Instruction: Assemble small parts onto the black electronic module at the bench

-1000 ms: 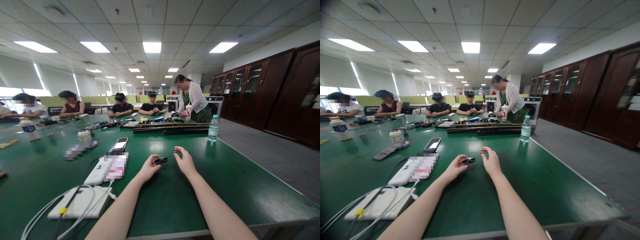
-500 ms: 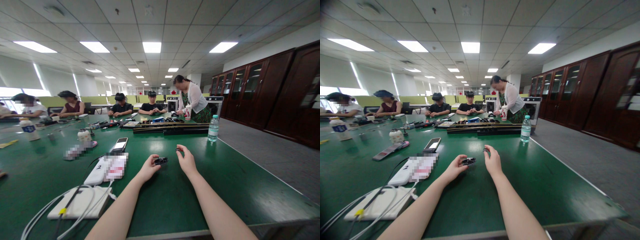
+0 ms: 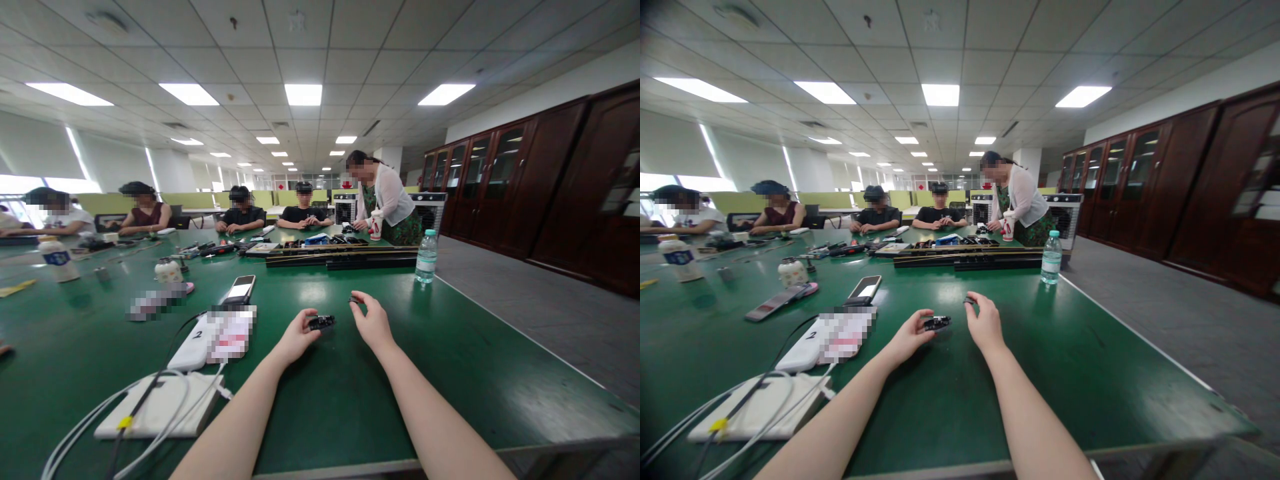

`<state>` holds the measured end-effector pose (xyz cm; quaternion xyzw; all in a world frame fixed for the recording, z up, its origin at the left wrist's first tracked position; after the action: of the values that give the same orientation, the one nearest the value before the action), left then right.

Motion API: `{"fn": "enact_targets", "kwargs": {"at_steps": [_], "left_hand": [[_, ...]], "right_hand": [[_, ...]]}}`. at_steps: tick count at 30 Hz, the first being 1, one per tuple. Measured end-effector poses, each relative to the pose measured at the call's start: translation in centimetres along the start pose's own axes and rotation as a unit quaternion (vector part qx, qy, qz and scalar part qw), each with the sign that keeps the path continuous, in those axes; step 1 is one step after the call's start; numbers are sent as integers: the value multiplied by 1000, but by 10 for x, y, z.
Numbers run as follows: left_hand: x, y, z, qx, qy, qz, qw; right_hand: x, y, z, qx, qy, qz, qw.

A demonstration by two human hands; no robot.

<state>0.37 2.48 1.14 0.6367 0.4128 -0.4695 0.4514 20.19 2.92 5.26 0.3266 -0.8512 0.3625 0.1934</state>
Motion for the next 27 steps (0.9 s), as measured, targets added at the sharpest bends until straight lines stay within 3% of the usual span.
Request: {"fn": "enact_targets", "kwargs": {"at_steps": [7,13,19,27], "left_hand": [[-2,3,1,-2,-4,10,1000],[-1,2,0,-3,1,10,1000],[1,-1,-1,7,7,14,1000],[0,2,-1,19,15,14,1000]], "right_hand": [[5,2,3,72,-1,24,997],[10,13,10,175,-24,-53,983],[18,15,11,184,-27,-110,976],[25,17,14,184,-131,-65,972]]}}
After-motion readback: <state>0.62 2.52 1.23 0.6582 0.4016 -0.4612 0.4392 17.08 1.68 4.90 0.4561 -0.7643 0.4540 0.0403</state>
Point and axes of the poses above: each hand's wrist, its own z-axis away from the middle knuckle, its own y-axis out of the palm, x = y × z, the point moved 3 cm from there along -z, towards the middle knuckle, and after that the axes turned 11 degrees about z, right-handed, at the moved point
